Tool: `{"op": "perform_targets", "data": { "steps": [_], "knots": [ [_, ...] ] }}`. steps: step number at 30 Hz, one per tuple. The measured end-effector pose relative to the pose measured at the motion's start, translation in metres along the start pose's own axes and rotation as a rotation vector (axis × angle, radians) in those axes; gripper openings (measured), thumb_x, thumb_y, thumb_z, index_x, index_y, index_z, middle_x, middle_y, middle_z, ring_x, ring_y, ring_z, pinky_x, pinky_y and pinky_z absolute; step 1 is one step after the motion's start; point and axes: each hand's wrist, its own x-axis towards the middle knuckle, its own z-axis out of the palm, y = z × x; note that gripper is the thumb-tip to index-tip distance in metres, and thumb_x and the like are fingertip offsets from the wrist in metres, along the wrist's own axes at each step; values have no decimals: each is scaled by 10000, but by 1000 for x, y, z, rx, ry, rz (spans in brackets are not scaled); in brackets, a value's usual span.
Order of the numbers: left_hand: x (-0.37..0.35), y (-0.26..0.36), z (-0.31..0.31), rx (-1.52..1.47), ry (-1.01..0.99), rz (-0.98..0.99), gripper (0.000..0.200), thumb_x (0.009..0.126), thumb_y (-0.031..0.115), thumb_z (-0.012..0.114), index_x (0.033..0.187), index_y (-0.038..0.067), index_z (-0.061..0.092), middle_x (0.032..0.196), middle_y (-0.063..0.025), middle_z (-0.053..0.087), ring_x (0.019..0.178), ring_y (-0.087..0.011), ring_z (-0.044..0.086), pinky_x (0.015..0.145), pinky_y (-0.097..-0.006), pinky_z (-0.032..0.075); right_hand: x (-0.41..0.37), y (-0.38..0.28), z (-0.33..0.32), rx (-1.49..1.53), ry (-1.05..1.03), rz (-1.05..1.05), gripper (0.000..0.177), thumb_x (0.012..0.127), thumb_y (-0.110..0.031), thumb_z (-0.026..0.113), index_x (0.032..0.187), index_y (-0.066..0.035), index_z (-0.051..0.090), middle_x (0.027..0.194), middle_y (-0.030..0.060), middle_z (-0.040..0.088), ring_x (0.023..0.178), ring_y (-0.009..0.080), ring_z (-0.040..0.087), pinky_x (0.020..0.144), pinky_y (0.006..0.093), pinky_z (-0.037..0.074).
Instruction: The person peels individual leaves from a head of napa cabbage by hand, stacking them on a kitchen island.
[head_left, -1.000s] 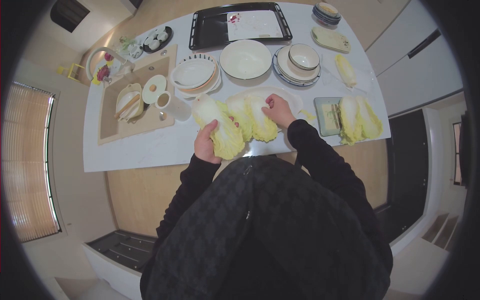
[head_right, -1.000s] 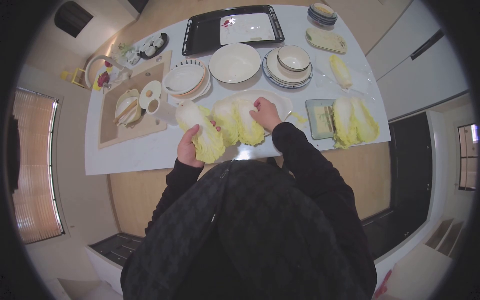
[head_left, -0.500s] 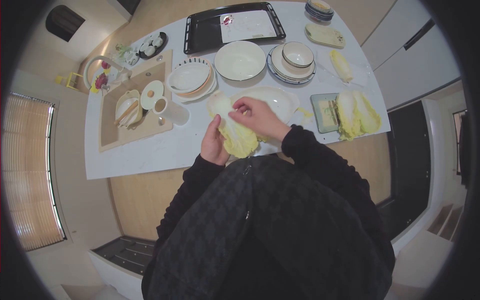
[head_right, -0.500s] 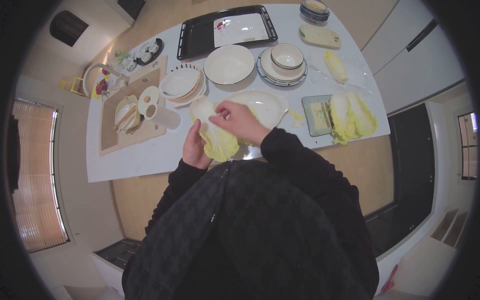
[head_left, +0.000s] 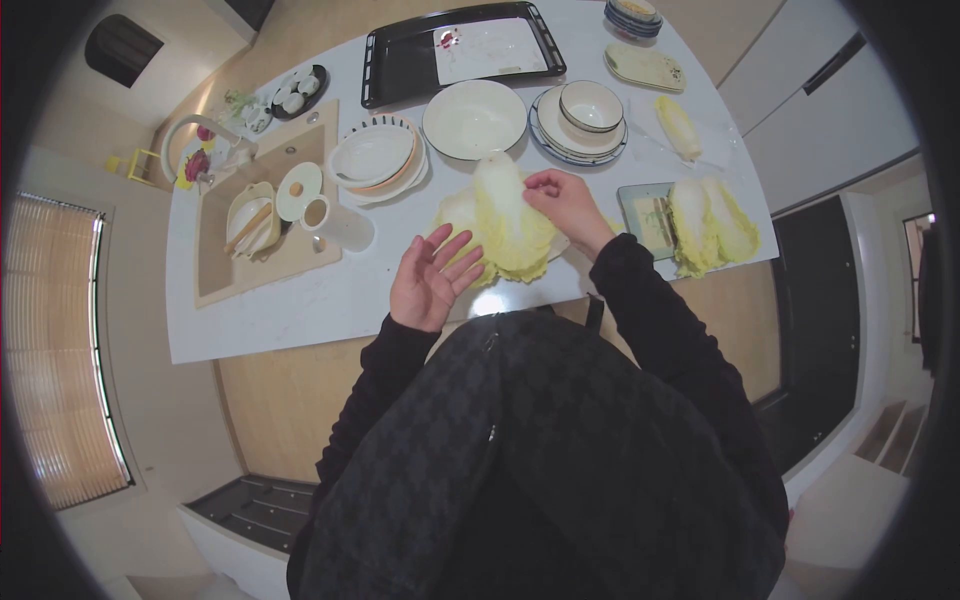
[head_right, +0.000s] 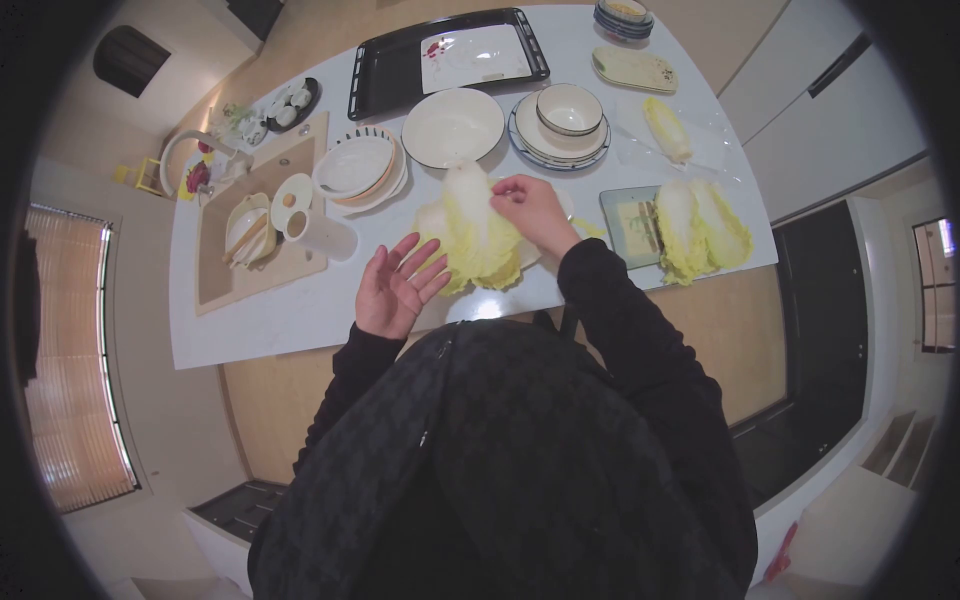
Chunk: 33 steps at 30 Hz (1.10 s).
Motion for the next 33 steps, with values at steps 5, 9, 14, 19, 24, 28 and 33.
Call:
{"op": "perform_targets", "data": {
  "steps": [5, 9, 14, 19, 24, 28, 33],
  "knots": [
    [-7, 1, -2, 14, 29, -13, 400, 927, 353, 607, 1219, 79, 587, 1261, -213, 587, 1144, -396, 603, 963, -457, 513, 29, 67, 4, -256, 19, -67, 149, 819, -221, 652, 927, -126, 692, 849, 16, 676, 756, 138, 606, 717, 288, 469],
    [-5, 1, 7, 67, 21, -46, 381, 910, 301, 644, 1212, 73, 602, 1212, -201, 608, 1098, -375, 622, 952, -443, 520, 31, 97, 5, -594, -27, -140, 183, 784, -239, 593, 886, -90, 624, 909, 110, 681, 834, 304, 607, 764, 395, 453],
    [-1, 3, -1, 118, 5, -12, 352, 916, 299, 627, 1186, 74, 621, 1161, -173, 643, 1053, -340, 649, 925, -409, 541, 5, 57, -33, -493, 78, -144, 286, 887, -338, 598, 993, -75, 637, 906, 59, 662, 808, 238, 595, 772, 350, 450],
    [2, 4, -10, 115, -31, -18, 338, 924, 296, 618, 1180, 76, 632, 1145, -166, 661, 1038, -324, 661, 916, -403, 547, -35, 63, -113, -203, 557, -161, 180, 905, -255, 631, 971, -90, 655, 889, 40, 678, 801, 175, 605, 745, 304, 472],
    [6, 2, -14, 113, -20, -41, 310, 914, 287, 646, 1147, 82, 648, 1108, -155, 678, 997, -306, 682, 895, -387, 561, -109, 77, -157, 140, 1037, -21, 180, 891, -232, 676, 919, -94, 563, 813, 26, 565, 737, 110, 536, 665, 240, 444],
    [10, -1, -13, 113, -32, -65, 294, 906, 277, 661, 1120, 76, 663, 1089, -141, 693, 975, -290, 699, 888, -373, 566, -126, 111, -172, 283, 1154, 218, 565, 903, -369, 668, 1302, -59, 416, 1061, 84, 497, 926, 153, 518, 734, 262, 473],
    [13, 1, -8, 140, -55, -62, 287, 934, 270, 611, 1146, 80, 647, 1098, -148, 684, 999, -297, 681, 889, -385, 558, -102, 154, -185, 481, 995, 396, 941, 827, -450, 741, 1487, -19, 227, 1376, 94, 500, 1146, 212, 567, 1013, 383, 429]
  ]
}}
